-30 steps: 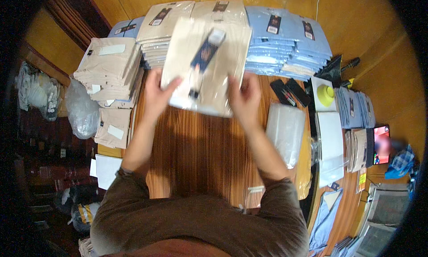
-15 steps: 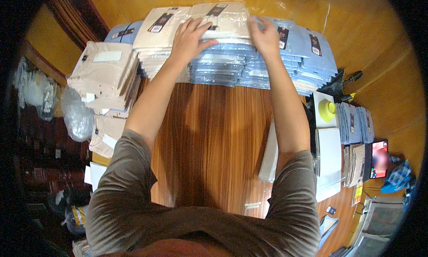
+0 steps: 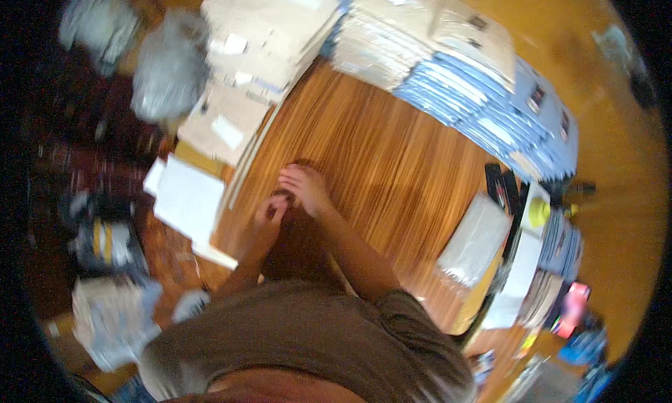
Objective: The person packages folded shirts by placing each shirt into a clear plastic bag, sealing the bag, and pressing out the air by hand.
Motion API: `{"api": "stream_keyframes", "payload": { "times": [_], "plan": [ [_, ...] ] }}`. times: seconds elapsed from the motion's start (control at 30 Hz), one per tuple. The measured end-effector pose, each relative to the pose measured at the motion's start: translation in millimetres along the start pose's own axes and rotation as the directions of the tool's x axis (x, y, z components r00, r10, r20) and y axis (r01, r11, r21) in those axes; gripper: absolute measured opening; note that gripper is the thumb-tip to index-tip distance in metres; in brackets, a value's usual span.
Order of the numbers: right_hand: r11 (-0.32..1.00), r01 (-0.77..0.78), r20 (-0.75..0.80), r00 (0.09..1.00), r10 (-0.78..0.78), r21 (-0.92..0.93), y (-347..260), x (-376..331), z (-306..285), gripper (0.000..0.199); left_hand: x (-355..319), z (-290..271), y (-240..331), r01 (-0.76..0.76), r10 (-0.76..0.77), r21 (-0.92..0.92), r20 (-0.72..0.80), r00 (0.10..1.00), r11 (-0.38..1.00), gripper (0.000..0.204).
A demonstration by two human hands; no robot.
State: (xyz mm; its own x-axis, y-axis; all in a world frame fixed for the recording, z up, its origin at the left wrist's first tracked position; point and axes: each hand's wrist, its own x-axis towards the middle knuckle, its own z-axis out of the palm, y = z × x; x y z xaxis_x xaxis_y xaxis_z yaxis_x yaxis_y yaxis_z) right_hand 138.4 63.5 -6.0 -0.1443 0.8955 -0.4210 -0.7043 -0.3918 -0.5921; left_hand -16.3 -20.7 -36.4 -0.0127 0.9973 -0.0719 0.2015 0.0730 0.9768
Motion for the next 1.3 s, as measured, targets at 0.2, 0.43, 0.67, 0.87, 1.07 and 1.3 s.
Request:
{"api": "stream_keyframes", "payload": {
  "times": [0.2, 0.43, 0.67, 0.87, 1.07, 1.3],
  "plan": [
    [0.878, -0.044, -0.096, 0.995, -0.002, -0.477, 48, 162, 100, 0.052, 82, -82, 9, 0.398, -0.316, -0.446, 0.249, 0.915, 0.802, 0.028],
    [0.753, -0.217, -0.44, 0.892, -0.106, -0.621, 58, 174, 151, 0.058, 140, -88, -5, 0.487, -0.036, -0.85, 0.49, 0.871, 0.202, 0.048],
    [0.72, -0.131, -0.323, 0.937, -0.135, -0.682, 29, 107, 105, 0.052, 210, -70, -49, 0.341, 0.06, -0.844, 0.348, 0.936, -0.414, 0.053],
    [0.738, -0.206, -0.311, 0.95, -0.006, -0.643, -11, -46, -25, 0.048, 125, -64, -59, 0.448, 0.201, -0.851, 0.405, 0.892, -0.274, 0.053],
    [0.707, -0.141, -0.281, 0.956, -0.085, -0.693, -16, -158, -97, 0.051, 8, -62, 13, 0.573, -0.304, -0.513, 0.516, 0.801, 0.639, 0.048],
    [-0.381, 0.26, 0.414, 0.813, -0.41, -0.887, -19, -221, -92, 0.064, -21, -44, -10, 0.275, -0.221, -0.098, 0.372, 0.902, 0.957, 0.048]
  ]
}}
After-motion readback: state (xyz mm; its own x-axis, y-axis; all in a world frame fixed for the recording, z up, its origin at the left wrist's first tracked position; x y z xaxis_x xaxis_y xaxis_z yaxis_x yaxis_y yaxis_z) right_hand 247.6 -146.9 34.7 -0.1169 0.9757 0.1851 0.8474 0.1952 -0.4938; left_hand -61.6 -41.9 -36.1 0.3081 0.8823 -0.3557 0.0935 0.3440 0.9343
